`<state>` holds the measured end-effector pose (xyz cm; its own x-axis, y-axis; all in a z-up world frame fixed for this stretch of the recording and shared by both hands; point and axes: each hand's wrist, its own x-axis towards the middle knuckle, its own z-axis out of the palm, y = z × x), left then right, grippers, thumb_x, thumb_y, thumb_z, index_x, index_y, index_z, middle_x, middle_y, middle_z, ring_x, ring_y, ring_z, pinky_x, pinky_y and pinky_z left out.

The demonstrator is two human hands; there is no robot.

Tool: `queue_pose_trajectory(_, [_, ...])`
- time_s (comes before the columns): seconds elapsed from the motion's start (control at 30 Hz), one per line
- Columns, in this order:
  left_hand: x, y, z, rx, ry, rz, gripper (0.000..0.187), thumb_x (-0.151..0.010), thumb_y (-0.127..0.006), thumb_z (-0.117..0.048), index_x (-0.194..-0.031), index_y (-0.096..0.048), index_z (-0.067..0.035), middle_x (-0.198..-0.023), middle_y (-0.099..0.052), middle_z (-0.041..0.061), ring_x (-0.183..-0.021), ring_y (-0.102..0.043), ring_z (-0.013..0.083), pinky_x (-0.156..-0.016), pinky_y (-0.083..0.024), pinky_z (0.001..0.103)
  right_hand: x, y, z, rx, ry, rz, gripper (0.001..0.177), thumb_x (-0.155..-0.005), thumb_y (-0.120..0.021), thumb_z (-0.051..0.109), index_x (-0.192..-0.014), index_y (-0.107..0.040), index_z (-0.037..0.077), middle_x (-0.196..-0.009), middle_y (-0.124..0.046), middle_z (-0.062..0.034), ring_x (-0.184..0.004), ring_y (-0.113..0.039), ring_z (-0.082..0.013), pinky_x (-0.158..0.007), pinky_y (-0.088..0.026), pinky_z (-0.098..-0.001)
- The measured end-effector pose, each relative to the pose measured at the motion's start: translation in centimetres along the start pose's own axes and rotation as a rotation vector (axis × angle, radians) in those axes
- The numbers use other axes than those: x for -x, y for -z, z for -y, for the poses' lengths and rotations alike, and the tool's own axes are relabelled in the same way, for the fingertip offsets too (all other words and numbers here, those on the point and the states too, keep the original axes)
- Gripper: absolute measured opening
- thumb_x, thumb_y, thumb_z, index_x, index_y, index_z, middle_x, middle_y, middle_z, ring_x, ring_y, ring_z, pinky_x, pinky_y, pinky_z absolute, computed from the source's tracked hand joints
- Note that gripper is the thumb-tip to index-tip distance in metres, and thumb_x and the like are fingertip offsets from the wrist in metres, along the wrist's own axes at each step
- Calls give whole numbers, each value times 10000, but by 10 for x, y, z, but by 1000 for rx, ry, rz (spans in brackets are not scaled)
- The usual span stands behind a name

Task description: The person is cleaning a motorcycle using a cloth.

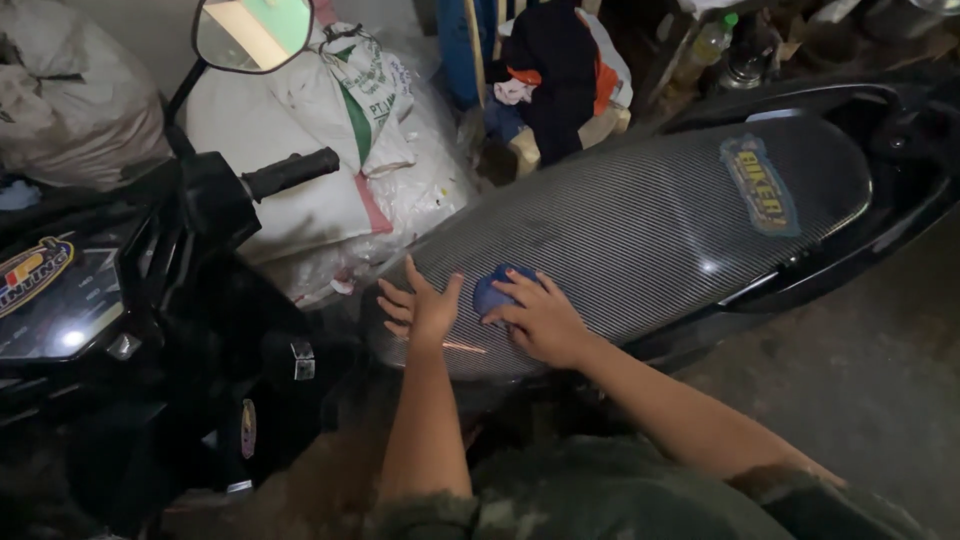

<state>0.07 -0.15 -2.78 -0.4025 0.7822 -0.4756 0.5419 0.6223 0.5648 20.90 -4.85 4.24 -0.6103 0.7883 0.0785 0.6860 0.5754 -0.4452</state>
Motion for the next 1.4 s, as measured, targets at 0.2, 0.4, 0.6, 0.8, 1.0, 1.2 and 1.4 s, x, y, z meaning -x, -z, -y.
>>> queue_pose_trajectory(0.2, [-9, -9, 1, 3, 62, -69, 849, -926, -525, -703, -1613, -105, -435, -1704, 173, 159, -1551, 148, 442, -1205, 31, 666, -11, -1, 0, -24, 21, -17, 398, -838, -688, 123, -1186, -687, 316, -1518, -493, -98, -1490, -334, -348, -1169, -227, -647])
queue_pose_trajectory(0.4, [-12, -15, 5, -70, 64, -132, 838, -907, -532, -671, -1615, -140, -454, -1708, 133, 165, -1556, 108, 436, -1202, -11, 664, -25, -3, -4, -20, 80, -8, 447, -808, -684, 102, -1204, -680, 310, -1521, -481, -100, -1491, -340, -342, -1179, -234, -630])
queue_pose_trajectory(0.6, [-22, -30, 14, -104, 44, -212, 817, -912, -559, -672, -1600, -183, -444, -1701, 80, 182, -1538, 52, 469, -1167, -58, 714, -33, -6, -10, 28, 108, -20, 505, -765, -705, 107, -1230, -653, 298, -1525, -463, -115, -1488, -337, -351, -1175, -244, -624])
queue_pose_trajectory(0.8, [-26, -32, 19, -136, 35, -269, 822, -883, -587, -682, -1588, -229, -457, -1705, 17, 183, -1549, -1, 466, -1169, -96, 716, -50, -9, -15, 16, 103, -80, 509, -790, -703, 122, -1263, -635, 298, -1523, -474, -120, -1493, -350, -348, -1185, -243, -620])
queue_pose_trajectory(1.0, [-26, -33, 21, -102, 19, -291, 809, -894, -568, -690, -1589, -228, -455, -1709, 25, 170, -1548, 16, 466, -1179, -72, 706, -43, -8, -17, 61, 99, -172, 517, -802, -688, 152, -1296, -632, 297, -1505, -502, -140, -1475, -379, -353, -1193, -239, -616])
queue_pose_trajectory(1.2, [-30, -30, 23, -116, 17, -244, 830, -887, -546, -717, -1589, -180, -467, -1709, 54, 155, -1557, 47, 443, -1187, -54, 682, -26, 11, -29, 148, -27, -263, 458, -863, -682, 213, -1311, -626, 289, -1472, -531, -140, -1465, -396, -349, -1200, -240, -617])
queue_pose_trajectory(1.4, [-27, -23, 20, -84, 1, -185, 850, -915, -541, -685, -1621, -142, -431, -1698, 123, 194, -1545, 122, 458, -1189, 2, 682, 5, 51, -50, 312, -204, -320, 460, -840, -679, 219, -1290, -639, 307, -1450, -548, -136, -1450, -410, -339, -1182, -258, -618])
